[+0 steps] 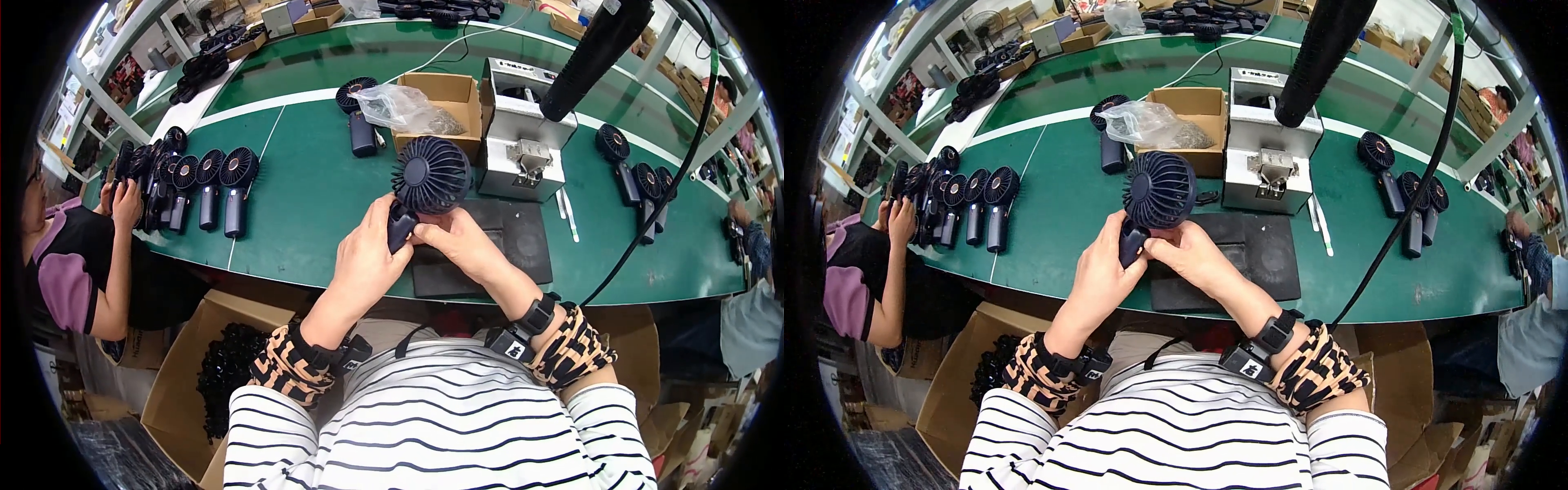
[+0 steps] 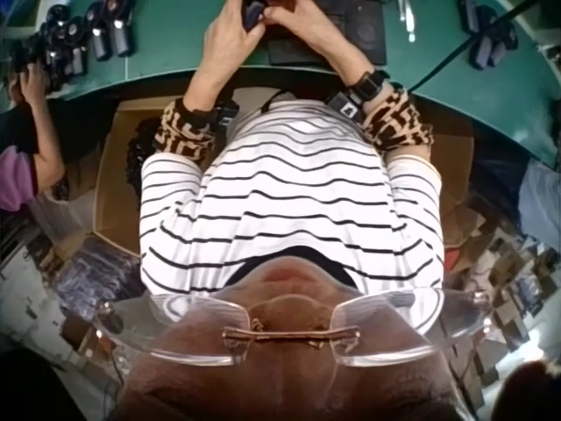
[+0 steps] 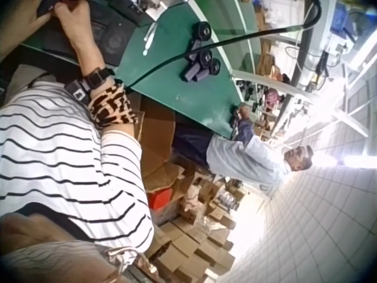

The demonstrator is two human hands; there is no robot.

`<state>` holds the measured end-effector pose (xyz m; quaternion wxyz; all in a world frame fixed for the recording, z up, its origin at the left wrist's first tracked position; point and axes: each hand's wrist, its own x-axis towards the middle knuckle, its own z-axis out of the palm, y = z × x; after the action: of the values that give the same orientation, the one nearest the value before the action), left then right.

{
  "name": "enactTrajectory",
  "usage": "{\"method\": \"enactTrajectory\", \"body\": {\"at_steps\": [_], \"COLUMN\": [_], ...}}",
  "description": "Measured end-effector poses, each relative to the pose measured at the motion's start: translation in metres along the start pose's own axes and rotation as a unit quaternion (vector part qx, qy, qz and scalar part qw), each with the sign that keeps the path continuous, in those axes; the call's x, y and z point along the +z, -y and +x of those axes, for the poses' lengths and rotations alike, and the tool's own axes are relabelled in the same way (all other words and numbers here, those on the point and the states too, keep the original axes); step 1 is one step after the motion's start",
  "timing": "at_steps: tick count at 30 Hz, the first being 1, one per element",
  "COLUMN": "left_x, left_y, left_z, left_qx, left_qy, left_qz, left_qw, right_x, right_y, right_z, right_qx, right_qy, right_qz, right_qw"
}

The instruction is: Assembling and testing portable hand-held fans on a factory assembly line.

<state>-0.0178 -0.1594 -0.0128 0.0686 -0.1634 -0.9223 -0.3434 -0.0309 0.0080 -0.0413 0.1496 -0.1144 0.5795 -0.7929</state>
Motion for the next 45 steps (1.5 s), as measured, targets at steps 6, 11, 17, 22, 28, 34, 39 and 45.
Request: {"method": "enactTrajectory", "body": {"at_steps": [6, 11, 17, 22, 28, 34, 39, 45], "left_x": [0.000, 0.000, 0.002, 0.003, 0.004, 0.004, -0.001, 0.006], "left_y": [0.004, 0.003, 0.007, 0.007, 0.008, 0.007, 0.003, 0.017], "left_z": [-0.001, -0.001, -0.005, -0.006, -0.005, 0.001, -0.001, 0.002], "left_qx": [0.005, 0.031, 0.053, 0.056, 0.070, 0.086, 0.085, 0.032], "left_qy": [-0.002, 0.003, -0.011, -0.008, -0.012, -0.007, -0.012, -0.026], "left_qz": [0.007, 0.012, 0.016, 0.026, 0.043, 0.046, 0.050, -0.117], "left_qw": [1.000, 0.999, 0.998, 0.998, 0.997, 0.995, 0.995, 0.992], "right_x": [0.000, -0.001, -0.005, -0.005, 0.000, -0.003, 0.003, -0.016], "right_y": [0.002, -0.005, -0.014, -0.018, -0.018, -0.018, -0.017, 0.018], "right_z": [0.000, -0.004, -0.001, -0.003, -0.002, -0.001, 0.001, -0.023], "right_qx": [0.008, -0.020, -0.026, -0.018, -0.021, -0.024, 0.007, -0.065], "right_qy": [0.013, 0.012, 0.041, 0.019, -0.026, -0.042, -0.035, -0.037], "right_qz": [0.017, 0.000, -0.070, -0.071, -0.030, -0.032, -0.007, -0.097], "right_qw": [1.000, 1.000, 0.996, 0.997, 0.999, 0.998, 0.999, 0.992]}}
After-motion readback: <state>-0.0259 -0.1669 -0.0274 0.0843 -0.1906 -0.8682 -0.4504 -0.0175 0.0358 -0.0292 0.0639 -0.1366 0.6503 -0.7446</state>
